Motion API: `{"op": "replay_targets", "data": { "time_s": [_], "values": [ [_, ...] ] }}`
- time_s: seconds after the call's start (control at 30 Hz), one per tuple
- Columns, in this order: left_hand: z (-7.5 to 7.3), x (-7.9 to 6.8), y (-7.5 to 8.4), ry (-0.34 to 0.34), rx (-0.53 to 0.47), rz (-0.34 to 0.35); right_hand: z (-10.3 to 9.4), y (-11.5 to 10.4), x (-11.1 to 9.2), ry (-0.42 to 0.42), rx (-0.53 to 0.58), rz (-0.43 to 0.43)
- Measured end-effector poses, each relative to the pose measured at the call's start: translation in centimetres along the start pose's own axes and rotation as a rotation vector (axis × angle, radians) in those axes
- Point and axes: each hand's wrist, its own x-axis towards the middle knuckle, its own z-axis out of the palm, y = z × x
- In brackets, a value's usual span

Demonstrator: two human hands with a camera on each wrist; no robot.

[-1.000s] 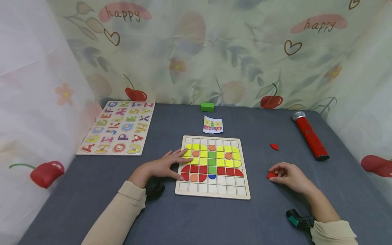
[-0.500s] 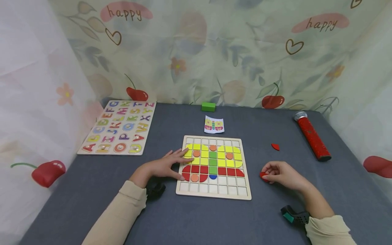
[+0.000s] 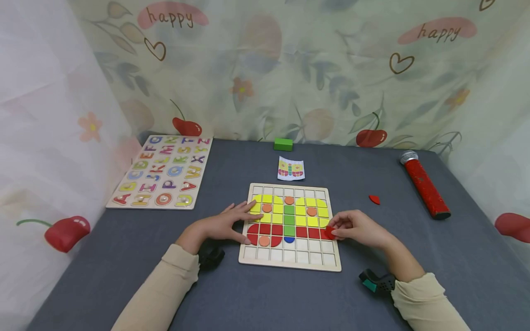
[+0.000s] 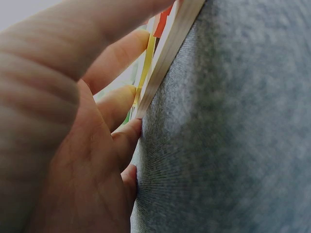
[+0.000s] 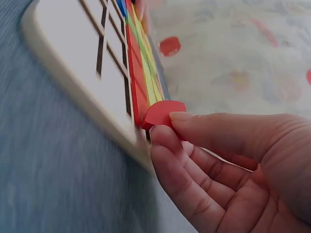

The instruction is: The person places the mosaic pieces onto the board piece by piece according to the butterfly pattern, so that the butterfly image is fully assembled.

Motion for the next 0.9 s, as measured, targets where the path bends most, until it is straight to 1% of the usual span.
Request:
{"op": "replay_targets", "data": {
  "time_s": [0.2, 0.33, 0.5, 0.73, 0.9],
  "values": [
    [0.0, 0.0, 0.0, 0.003, -0.002, 0.003, 1.2, -1.3, 1.7, -0.039, -0.028, -0.032],
    [0.0, 0.1, 0.0, 0.000, -0.002, 0.002, 2.0, -2.0, 2.7, -0.064, -0.023, -0.056],
    [0.0, 0.1, 0.0, -0.002, -0.003, 0.004, 2.8, -2.7, 3.7, -0.055, -0.057, -0.077],
    [0.1, 0.1, 0.0, -0.002, -0.001, 0.008, 3.5, -3.3, 4.0, -0.078, -0.010, -0.046],
    [0.1, 0.1, -0.1, 0.004, 0.000, 0.008, 3.9, -3.2, 3.7, -0.069, -0.059, -0.043]
  ]
}}
